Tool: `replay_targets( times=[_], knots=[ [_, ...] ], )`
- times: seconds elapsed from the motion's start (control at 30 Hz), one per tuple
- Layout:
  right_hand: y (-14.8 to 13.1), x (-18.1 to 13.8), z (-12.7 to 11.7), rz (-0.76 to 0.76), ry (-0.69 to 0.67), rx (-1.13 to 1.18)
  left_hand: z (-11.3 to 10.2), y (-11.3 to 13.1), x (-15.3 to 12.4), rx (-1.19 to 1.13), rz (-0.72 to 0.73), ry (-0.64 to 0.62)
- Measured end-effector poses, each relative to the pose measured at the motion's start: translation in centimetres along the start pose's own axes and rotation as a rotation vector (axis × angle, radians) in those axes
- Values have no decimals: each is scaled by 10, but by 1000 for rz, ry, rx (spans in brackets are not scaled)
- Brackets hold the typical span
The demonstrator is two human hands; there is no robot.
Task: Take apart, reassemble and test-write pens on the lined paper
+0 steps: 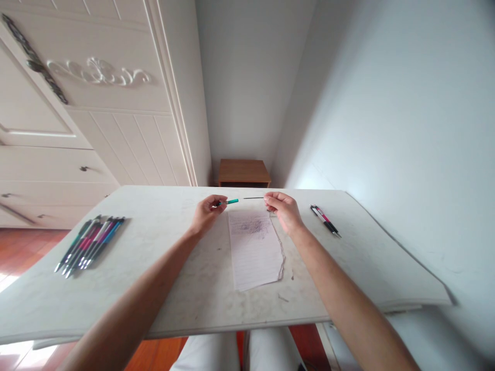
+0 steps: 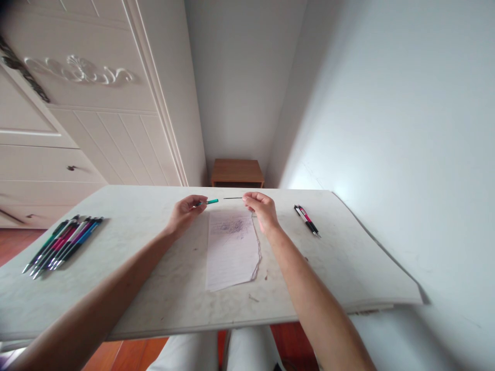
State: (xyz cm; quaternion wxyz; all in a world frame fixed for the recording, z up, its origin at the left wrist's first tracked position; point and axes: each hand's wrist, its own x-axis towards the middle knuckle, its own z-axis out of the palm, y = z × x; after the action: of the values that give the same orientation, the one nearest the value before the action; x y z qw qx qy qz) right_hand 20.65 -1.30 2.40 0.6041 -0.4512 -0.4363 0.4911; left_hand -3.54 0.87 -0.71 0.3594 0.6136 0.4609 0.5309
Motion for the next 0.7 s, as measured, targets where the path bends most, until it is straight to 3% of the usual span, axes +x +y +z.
replay_targets(
  times=[0.7],
  knots=[
    [-1,0,-2,20,-20,-17,-1,0,1,16,-6,-16]
  ],
)
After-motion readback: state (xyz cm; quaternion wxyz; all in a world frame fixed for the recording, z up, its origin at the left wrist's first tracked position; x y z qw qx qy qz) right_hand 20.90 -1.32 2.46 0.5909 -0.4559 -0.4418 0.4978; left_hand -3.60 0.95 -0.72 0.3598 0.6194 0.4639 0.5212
